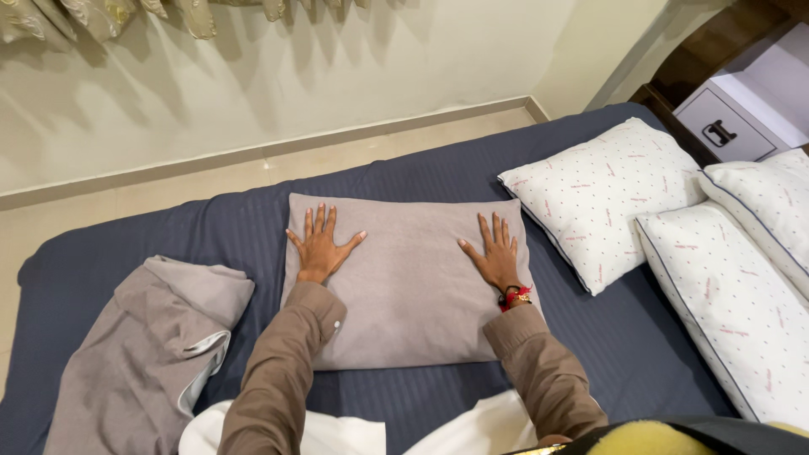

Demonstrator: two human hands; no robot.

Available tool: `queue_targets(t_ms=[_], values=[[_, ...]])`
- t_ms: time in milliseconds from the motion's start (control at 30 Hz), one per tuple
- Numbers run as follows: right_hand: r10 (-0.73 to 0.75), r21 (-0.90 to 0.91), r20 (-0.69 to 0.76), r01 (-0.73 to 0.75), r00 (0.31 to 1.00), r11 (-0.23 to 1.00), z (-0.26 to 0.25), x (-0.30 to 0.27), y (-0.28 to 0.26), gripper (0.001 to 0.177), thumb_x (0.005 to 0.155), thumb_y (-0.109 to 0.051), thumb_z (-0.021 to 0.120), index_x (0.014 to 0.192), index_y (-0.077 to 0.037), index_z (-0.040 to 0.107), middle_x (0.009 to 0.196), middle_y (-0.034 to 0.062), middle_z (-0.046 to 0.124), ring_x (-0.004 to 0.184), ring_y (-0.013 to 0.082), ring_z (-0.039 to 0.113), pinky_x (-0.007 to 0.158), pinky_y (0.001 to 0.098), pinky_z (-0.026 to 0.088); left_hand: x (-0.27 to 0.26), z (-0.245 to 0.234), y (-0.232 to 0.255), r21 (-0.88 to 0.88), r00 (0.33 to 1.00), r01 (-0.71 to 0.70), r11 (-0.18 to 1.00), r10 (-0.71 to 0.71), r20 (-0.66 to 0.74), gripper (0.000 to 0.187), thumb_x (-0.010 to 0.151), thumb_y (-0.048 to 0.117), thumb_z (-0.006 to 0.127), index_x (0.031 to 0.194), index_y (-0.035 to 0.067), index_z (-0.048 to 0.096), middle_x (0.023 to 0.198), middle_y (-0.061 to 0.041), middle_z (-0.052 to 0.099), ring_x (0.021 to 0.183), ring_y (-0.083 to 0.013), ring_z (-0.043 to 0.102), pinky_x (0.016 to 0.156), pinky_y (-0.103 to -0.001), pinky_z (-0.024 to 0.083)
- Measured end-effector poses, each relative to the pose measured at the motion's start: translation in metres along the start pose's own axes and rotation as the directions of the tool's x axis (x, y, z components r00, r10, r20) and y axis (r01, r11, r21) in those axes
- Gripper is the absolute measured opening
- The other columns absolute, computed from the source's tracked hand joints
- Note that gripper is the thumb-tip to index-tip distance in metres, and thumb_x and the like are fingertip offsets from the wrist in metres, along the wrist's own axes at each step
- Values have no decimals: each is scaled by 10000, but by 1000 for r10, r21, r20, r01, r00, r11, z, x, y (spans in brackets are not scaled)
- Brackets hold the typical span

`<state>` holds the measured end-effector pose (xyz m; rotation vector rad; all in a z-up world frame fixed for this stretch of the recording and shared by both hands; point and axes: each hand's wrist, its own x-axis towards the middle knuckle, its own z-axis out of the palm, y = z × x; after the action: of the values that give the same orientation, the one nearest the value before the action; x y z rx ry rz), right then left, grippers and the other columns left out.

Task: The person puts a pillow inside a pillowcase and smooths it out by hand while sitting on a bed.

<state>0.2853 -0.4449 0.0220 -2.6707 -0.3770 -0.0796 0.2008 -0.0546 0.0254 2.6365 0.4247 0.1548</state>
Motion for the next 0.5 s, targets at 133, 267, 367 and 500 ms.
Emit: queue_targets(t_ms=[133,267,367,500], values=[[22,-40,58,-20,998,999,-8,-14,9,954,864,-795,457,1632,-289,204,1715,118,99,1578,362,22,1190,679,53,-9,-19,5,-7,990,47,999,-45,134,1119,751,897,483,1611,220,247,1712,-25,113,1580,-279,-32,1168,-735,-85],[30,-81,11,-29,999,996,-16,-35,10,953,870,-799,450,1639,-292,209,1717,120,119,1576,371,56,1194,693,60,-35,-23,-8,-60,997,-1,998,6,82,1127,759,876,499,1623,211,212,1716,-17,111,1578,-282,-19,1171,-732,-29],[45,-51,-31,-47,998,998,-17,-35,2,939,875,-784,455,1639,-291,220,1720,119,133,1580,369,74,1195,698,67,-31,-20,-8,-59,998,-2,998,5,56,1125,768,860,523,1623,193,223,1716,-23,131,1583,-283,7,1164,-749,7],[41,-10,-55,-42,998,999,-10,-27,0,914,888,-752,464,1637,-285,226,1725,120,133,1583,376,72,1185,705,78,-21,-8,-10,-86,1000,6,996,-6,5,1120,767,843,537,1622,186,237,1713,-18,156,1583,-281,32,1142,-780,26]])
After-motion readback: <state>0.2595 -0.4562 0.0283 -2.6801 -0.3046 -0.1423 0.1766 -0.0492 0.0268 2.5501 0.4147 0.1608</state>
